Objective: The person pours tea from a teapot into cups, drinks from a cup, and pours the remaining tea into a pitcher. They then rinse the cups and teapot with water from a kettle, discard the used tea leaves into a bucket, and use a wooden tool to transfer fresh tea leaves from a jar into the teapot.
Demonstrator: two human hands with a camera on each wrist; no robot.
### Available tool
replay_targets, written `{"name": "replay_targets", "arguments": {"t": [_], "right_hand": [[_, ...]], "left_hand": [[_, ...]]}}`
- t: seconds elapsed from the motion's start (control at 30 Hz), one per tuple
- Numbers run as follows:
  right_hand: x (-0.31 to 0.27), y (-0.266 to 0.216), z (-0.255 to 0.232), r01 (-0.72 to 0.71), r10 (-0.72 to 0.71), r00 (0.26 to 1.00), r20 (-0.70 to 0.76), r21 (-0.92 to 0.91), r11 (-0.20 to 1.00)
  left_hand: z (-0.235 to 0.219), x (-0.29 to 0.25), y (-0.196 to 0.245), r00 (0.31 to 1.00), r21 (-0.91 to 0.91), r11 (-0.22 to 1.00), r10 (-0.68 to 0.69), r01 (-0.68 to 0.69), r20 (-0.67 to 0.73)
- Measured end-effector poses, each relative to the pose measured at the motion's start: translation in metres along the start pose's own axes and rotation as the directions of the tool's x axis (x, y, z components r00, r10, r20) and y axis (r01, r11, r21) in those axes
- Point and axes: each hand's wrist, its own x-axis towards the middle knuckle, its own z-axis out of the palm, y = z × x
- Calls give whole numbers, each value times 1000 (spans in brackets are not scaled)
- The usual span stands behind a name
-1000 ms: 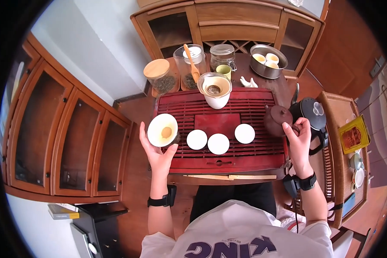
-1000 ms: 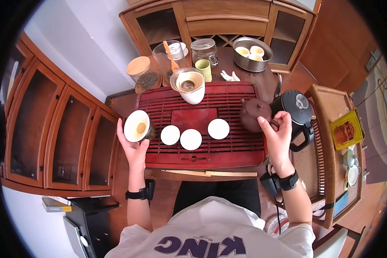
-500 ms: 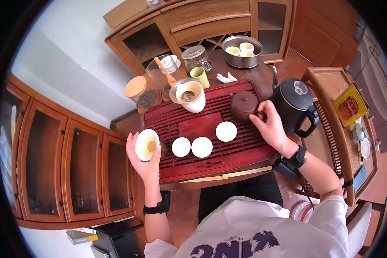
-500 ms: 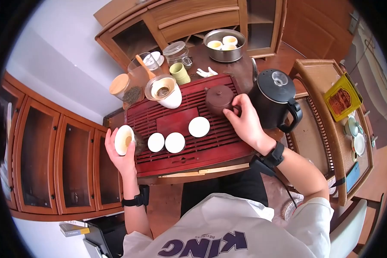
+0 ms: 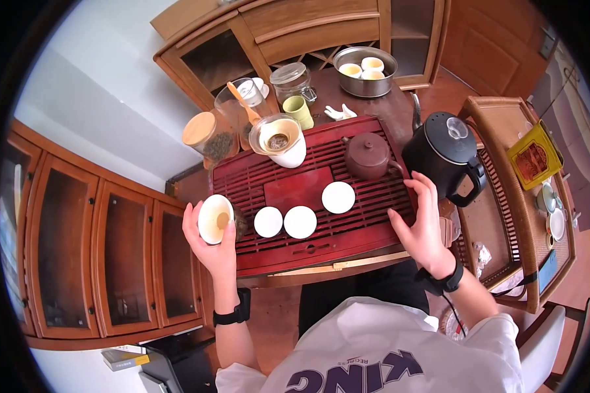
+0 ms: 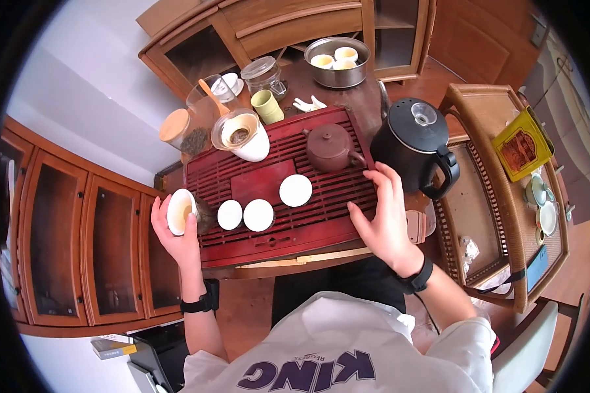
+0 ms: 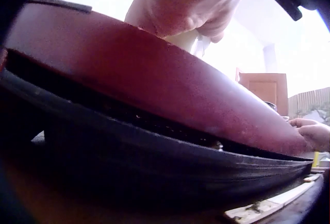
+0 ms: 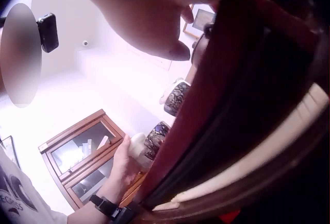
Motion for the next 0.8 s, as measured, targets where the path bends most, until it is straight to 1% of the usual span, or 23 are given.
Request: {"name": "replay_targets", "arguments": {"t": [0.03,0.1,0.13,0.17,0.23,0.27,0.3,0.37,0.5,0.57,0.6,0.67,0.8], "right_hand": [[-3,0,1,-2,2,1000,5,6,1000],[-7,-1,5,-21,18,998,-66,-44,999],[-6,-4,8,-1,-8,998,-68,-137,991],[-4,-7,11,-6,-3,998,-69,-132,991],[-1,-10,16,76,-104,990,-91,-271,960],[-1,-11,16,76,-108,990,-89,-302,950],[-2,-11,16,74,-106,990,-92,-303,950],[-3,-9,18,-4,-36,991,-131,-291,957],[-2,-11,17,13,-54,991,-125,-308,951],[-1,-11,17,4,-35,994,-99,-306,952],[-1,-12,17,-1,-33,994,-107,-306,952],[-1,-12,17,-2,-30,994,-101,-306,952],[-1,-10,18,6,-41,993,-109,-307,952]], "left_hand": [[1,0,2,1000,-24,1000,-5,5,-9],[0,-1,5,1000,-36,999,-11,11,-14],[-1,-1,6,1000,-33,999,-17,17,-14],[-1,0,6,1000,-33,999,-22,22,-11],[-2,2,7,1000,6,1000,5,-4,-19],[-2,3,6,999,41,999,29,-27,-32],[-2,3,6,999,40,999,31,-30,-30],[-3,2,6,1000,3,1000,-12,12,-25],[-3,-1,3,999,54,998,38,-36,-24],[-1,-1,5,999,31,999,-22,23,-39],[-5,0,3,999,29,999,-14,15,-34],[-11,3,-2,987,222,963,140,-154,77],[-12,4,5,979,240,952,163,-188,121]]}}
